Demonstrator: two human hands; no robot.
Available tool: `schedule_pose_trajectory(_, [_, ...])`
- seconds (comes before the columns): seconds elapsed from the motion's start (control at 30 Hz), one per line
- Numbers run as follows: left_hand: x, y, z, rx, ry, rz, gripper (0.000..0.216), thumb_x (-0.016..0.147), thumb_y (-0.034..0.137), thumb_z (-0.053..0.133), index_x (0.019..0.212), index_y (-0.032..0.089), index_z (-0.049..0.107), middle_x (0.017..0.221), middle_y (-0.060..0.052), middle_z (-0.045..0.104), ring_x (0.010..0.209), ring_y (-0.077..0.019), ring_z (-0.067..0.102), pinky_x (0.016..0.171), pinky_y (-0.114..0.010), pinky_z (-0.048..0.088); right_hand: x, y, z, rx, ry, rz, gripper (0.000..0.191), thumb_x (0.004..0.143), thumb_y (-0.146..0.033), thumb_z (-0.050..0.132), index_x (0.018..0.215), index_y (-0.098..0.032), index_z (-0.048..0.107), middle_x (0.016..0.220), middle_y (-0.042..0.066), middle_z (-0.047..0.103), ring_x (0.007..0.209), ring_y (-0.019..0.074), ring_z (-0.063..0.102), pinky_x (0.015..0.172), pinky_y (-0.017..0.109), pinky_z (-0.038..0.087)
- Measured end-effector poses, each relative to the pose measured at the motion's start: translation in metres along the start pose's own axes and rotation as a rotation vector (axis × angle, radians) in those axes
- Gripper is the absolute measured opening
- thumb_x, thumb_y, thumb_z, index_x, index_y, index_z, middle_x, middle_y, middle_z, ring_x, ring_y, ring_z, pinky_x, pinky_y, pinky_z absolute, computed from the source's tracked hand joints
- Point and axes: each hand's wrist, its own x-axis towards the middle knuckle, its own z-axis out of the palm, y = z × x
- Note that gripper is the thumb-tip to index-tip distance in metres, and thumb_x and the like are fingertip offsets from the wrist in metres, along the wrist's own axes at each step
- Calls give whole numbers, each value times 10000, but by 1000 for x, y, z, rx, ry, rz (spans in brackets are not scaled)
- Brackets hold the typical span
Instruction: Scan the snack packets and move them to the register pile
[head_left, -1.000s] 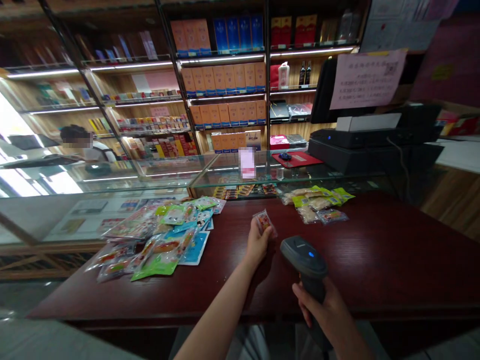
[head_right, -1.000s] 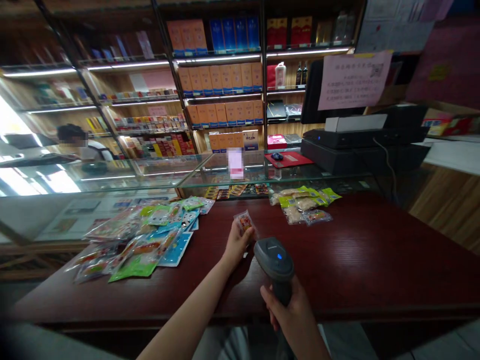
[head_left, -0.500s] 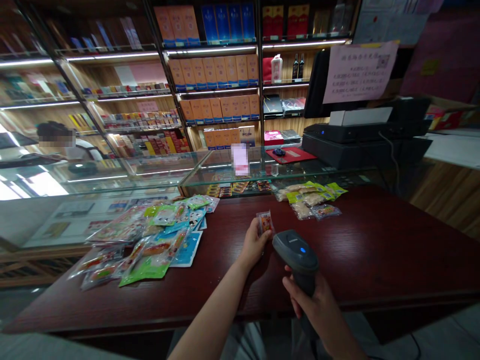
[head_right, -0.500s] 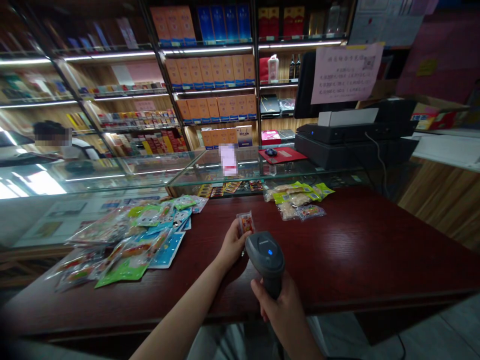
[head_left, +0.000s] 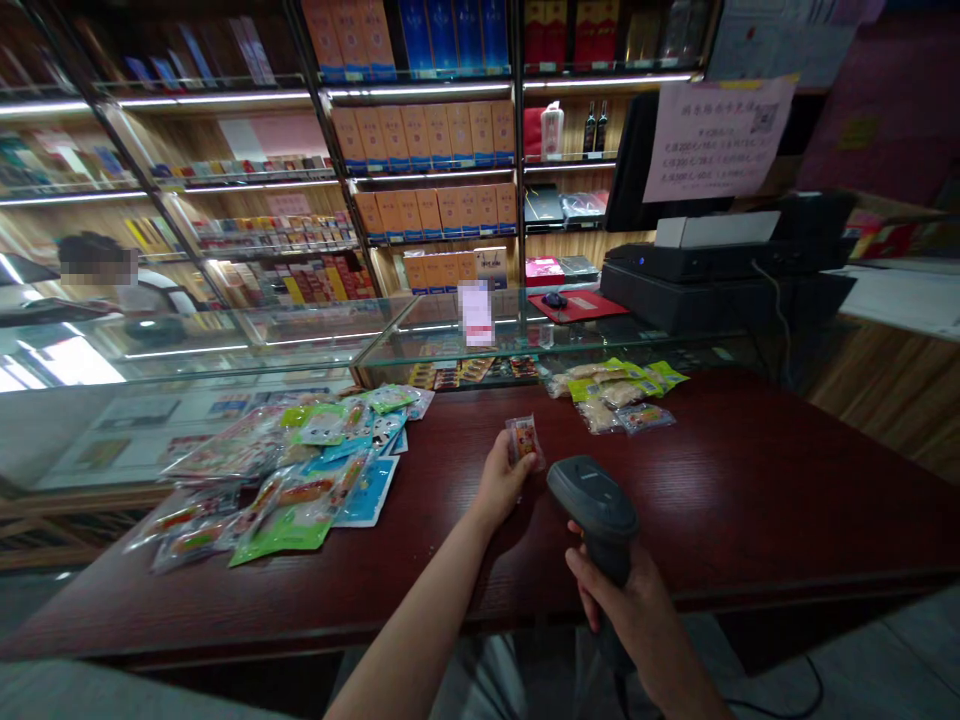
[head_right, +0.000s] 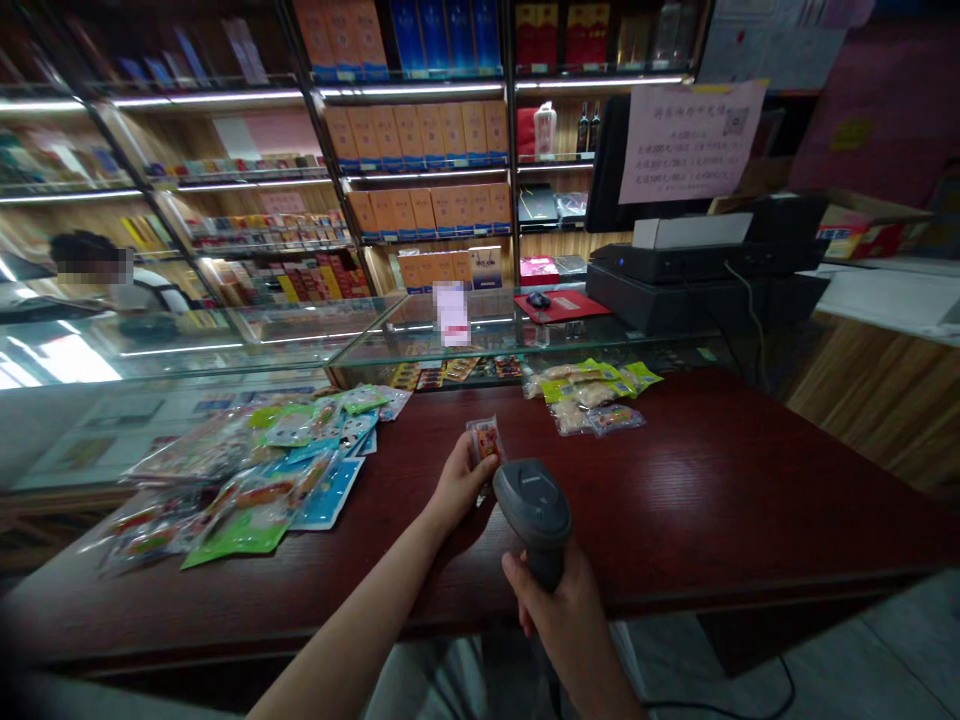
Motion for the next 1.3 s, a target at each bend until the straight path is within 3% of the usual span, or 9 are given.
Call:
schedule_pose_trajectory(0.17, [0, -4, -2, 3, -28, 35, 501, 681, 224, 727, 1134, 200, 515, 1074, -52, 649, 1004, -218, 617, 944, -386, 465, 0, -2, -9, 25, 22, 6, 511, 725, -520, 719, 1035, -132, 602, 415, -94, 492, 289, 94, 425, 317, 208, 350])
schedule_pose_trajectory(0.37, [1, -6, -6, 209, 57, 59, 514, 707, 169, 661, 1207, 207, 543, 1150, -67, 598, 1067, -221, 586, 969, -389, 452, 1, -12, -27, 62, 52, -13, 500, 710, -525, 735, 1000, -134, 622, 485, -84, 512, 298, 68, 413, 304, 190, 342])
schedule_pose_trajectory(0.53, [14, 2, 0, 292, 51, 54, 514, 665, 126, 669, 1161, 215, 569, 1030, -41, 641, 971, -195, 610, 904, -354, 472, 6, -17, -45, 69, 107, 6, 501, 693, -530, 747, 985, -141, 628, 469, -89, 504, 300, 71, 422, 303, 182, 341])
schedule_pose_trajectory(0.67, [38, 9, 24, 160, 91, -43, 381, 601, 179, 735, 947, 173, 577, 814, -8, 646, 752, -156, 620, 693, -264, 488, 15, -15, -57, 74, 145, 37, 531, 670, -540, 756, 989, -138, 621, 431, -92, 506, 292, 73, 415, 297, 178, 335])
schedule_pose_trajectory(0.77, [59, 10, 51, 10, 74, -107, 286, 587, 254, 761, 788, 153, 585, 740, -20, 649, 672, -143, 609, 635, -243, 472, 21, -11, -63, 76, 168, 58, 561, 664, -553, 754, 1003, -133, 603, 393, -99, 500, 281, 79, 413, 291, 179, 334])
schedule_pose_trajectory(1.03, [107, -2, 126, -251, 91, -238, 288, 550, 229, 788, 739, 148, 585, 604, 17, 603, 545, -112, 580, 558, -223, 456, 29, 0, -74, 122, 189, 132, 581, 651, -574, 754, 983, -129, 583, 410, -98, 516, 280, 70, 416, 286, 169, 325])
schedule_pose_trajectory(1.13, [121, -4, 141, -115, 170, -260, 235, 600, 191, 758, 708, 161, 552, 590, 26, 580, 543, -117, 579, 547, -223, 450, 32, 5, -79, 125, 153, 155, 608, 657, -592, 748, 1009, -128, 571, 420, -94, 528, 299, 78, 432, 294, 173, 340])
schedule_pose_trajectory(1.3, [133, 3, 143, 404, 186, -191, 159, 653, 147, 737, 711, 163, 590, 701, -19, 639, 665, -147, 617, 639, -243, 456, 32, 5, -83, 104, 119, 175, 610, 685, -593, 731, 1038, -124, 566, 431, -90, 539, 318, 83, 444, 314, 183, 366])
